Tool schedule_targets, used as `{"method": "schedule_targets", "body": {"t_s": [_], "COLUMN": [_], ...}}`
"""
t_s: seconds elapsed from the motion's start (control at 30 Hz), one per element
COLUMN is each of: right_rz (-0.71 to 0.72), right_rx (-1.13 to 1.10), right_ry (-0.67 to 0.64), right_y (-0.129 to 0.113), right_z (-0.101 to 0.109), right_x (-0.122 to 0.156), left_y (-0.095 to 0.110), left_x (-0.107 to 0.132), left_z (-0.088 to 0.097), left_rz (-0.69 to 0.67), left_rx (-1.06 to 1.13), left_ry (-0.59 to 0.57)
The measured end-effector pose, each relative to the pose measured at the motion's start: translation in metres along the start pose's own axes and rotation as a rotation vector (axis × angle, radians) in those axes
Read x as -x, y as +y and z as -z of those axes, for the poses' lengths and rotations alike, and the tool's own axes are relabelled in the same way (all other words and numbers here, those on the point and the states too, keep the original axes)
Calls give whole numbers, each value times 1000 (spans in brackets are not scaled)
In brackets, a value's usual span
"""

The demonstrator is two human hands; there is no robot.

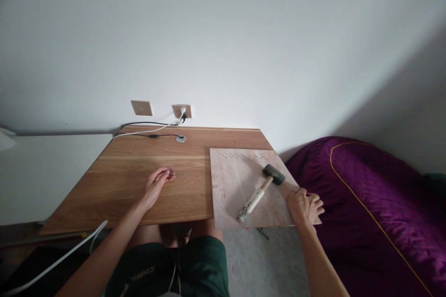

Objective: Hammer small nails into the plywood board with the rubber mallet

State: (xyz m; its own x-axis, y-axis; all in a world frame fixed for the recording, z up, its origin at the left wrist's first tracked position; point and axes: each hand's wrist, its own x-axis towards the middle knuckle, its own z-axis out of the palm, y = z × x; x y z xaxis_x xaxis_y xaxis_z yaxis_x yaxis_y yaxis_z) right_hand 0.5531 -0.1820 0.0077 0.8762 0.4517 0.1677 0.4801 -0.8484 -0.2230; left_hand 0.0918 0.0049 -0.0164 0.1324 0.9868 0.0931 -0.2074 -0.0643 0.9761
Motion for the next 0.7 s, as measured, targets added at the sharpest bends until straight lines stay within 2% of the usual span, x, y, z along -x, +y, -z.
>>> {"method": "schedule_targets", "body": {"t_s": [0.3, 0.47, 0.6, 0.7], "right_rz": [75, 111, 185, 235], "right_rx": [-35, -68, -103, -134], "right_ry": [-48, -69, -72, -116], "right_y": [-23, -38, -52, -61], "right_z": [-6, -13, -12, -10], "right_x": [32, 61, 91, 110], "left_y": [-3, -14, -19, -14], "left_x": [2, 2, -1, -8], "left_z": [3, 6, 8, 15], "left_rz": [-37, -262, -406, -503], "left_rx": [-77, -297, -452, -595], "left_ry": [-7, 178, 220, 242]}}
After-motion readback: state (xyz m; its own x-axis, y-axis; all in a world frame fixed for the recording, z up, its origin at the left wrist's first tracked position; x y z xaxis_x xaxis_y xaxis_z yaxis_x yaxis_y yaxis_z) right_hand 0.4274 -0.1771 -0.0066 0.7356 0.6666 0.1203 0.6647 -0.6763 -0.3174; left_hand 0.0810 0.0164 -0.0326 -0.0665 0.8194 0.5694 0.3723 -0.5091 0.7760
